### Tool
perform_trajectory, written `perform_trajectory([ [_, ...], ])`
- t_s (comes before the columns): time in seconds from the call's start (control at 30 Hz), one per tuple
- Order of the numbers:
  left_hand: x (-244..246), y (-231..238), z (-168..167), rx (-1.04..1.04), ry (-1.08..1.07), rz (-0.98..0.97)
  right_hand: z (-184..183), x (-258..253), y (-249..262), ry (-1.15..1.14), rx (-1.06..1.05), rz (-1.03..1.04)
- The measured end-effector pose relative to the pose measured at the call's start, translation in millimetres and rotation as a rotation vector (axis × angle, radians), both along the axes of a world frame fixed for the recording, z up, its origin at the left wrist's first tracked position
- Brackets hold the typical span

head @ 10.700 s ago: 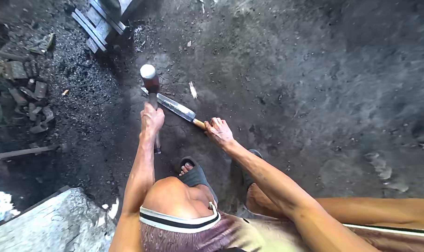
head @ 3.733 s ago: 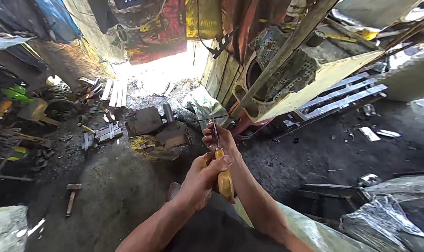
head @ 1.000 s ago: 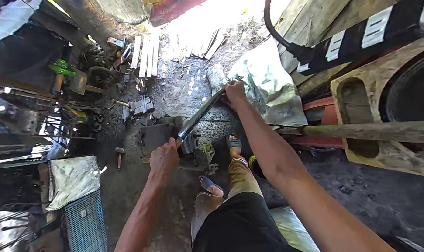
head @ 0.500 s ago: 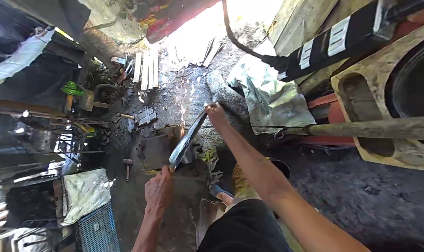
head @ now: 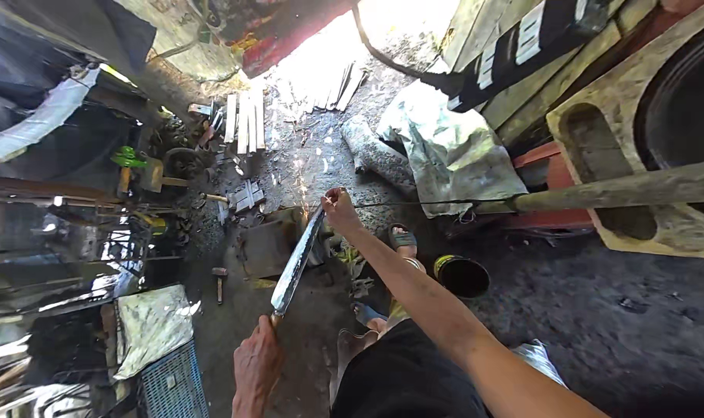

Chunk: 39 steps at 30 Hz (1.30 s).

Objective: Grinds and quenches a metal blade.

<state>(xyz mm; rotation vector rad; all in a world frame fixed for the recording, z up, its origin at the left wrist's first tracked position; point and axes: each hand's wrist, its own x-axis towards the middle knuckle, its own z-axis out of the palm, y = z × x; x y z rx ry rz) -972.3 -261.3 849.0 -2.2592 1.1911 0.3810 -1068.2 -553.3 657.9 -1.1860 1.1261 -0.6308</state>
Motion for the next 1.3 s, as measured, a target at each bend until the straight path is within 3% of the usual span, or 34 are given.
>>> perform_trajectory([
  [0.1,0.4,-82.9,-37.8,-0.023,0.039,-0.059,-12.0,-22.7,-75.5,0.045,0.002,-0.001],
  [0.2,9.9,-121.5,-59.8,-0.025,0.036,-0.111,-28.2,-35.9,-119.5,0.060,0.038,-0.066],
  [0.33,22.8,-76.8,-48.9,-0.030,0.020,-0.066,-12.6,-26.4,-83.3,0.011,0.040,-0.068],
  [0.53,10.4,17.5,8.9,0.012,-0.031,-0.030,-0.9,-4.2,9.0,0.001,-0.110,0.018],
  [0.63,8.1,-9.2,0.7,0.022,0.001,-0.029,-9.8,-4.2,-2.4,-0.017,-0.094,0.026],
  [0.8,11.4,-118.4,-65.4,-0.017,0.055,-0.096,-30.1,-34.6,-110.5,0.034,-0.031,-0.117],
  [0.9,21.0,-99.1,-70.4,-0.069,0.027,-0.109,-17.0,-37.6,-110.0,0.019,-0.027,-0.112],
  [1.13,16.8,27.5,-3.4,0.002,0.001,-0.001,2.2,-5.1,25.4,0.034,-0.164,-0.016],
  [1.2,14.4,14.6,-4.6,-0.006,0.011,-0.036,2.4,-10.4,22.9,0.015,-0.133,-0.031],
  [1.3,16.3,-59.9,-41.5,-0.040,0.061,-0.094,-8.8,-31.3,-40.4,0.032,-0.078,-0.115],
])
